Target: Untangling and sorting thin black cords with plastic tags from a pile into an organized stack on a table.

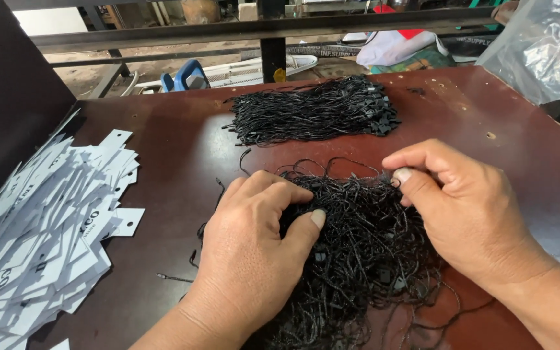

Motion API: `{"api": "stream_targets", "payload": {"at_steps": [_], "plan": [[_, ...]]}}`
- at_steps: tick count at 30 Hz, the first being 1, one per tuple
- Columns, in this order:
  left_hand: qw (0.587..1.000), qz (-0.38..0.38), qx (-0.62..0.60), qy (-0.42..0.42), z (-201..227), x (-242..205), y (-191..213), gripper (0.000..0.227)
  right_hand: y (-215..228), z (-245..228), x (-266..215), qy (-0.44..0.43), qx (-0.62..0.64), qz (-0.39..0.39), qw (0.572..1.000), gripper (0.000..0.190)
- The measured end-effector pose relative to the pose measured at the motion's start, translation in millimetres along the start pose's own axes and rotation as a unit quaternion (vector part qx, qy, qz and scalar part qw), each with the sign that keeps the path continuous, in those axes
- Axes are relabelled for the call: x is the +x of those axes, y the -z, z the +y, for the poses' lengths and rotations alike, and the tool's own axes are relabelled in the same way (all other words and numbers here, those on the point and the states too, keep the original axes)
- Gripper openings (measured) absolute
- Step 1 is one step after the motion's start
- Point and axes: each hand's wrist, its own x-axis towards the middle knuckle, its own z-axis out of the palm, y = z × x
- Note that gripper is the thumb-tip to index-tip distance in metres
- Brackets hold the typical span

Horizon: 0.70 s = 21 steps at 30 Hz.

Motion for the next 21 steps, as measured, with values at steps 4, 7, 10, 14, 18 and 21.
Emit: {"api": "stream_targets", "payload": {"at_steps": [4, 7, 10, 14, 18, 21], "plan": [[1.0, -0.005, -0.005, 0.002, 0.8, 0.2, 1.6, 0.025, -1.6, 4.0, 1.4, 0.101, -0.01, 0.013, 0.995, 0.019], [1.0, -0.007, -0.004, -0.004, -0.4, -0.8, 1.1, 0.026, -1.0, -0.7, 0.3, 0.072, -0.017, 0.003, 0.997, 0.022], [1.0, -0.015, 0.0, 0.009, 0.4, -0.1, 2.4, 0.027, 2.1, -10.2, -0.5, -0.055, -0.029, -0.018, 0.998, 0.018], [1.0, -0.023, 0.002, 0.018, 1.1, 0.4, 2.6, 0.028, 1.0, -7.7, -1.0, -0.042, -0.018, -0.011, 0.999, 0.011], [1.0, -0.022, 0.004, 0.016, 0.8, 0.2, 2.0, 0.028, 1.7, -9.4, -1.3, -0.051, -0.023, -0.012, 0.998, 0.011], [1.0, -0.018, 0.005, 0.011, 1.7, -0.1, 2.5, 0.027, 1.3, -10.8, -2.2, -0.053, -0.007, -0.008, 0.999, 0.004]]}}
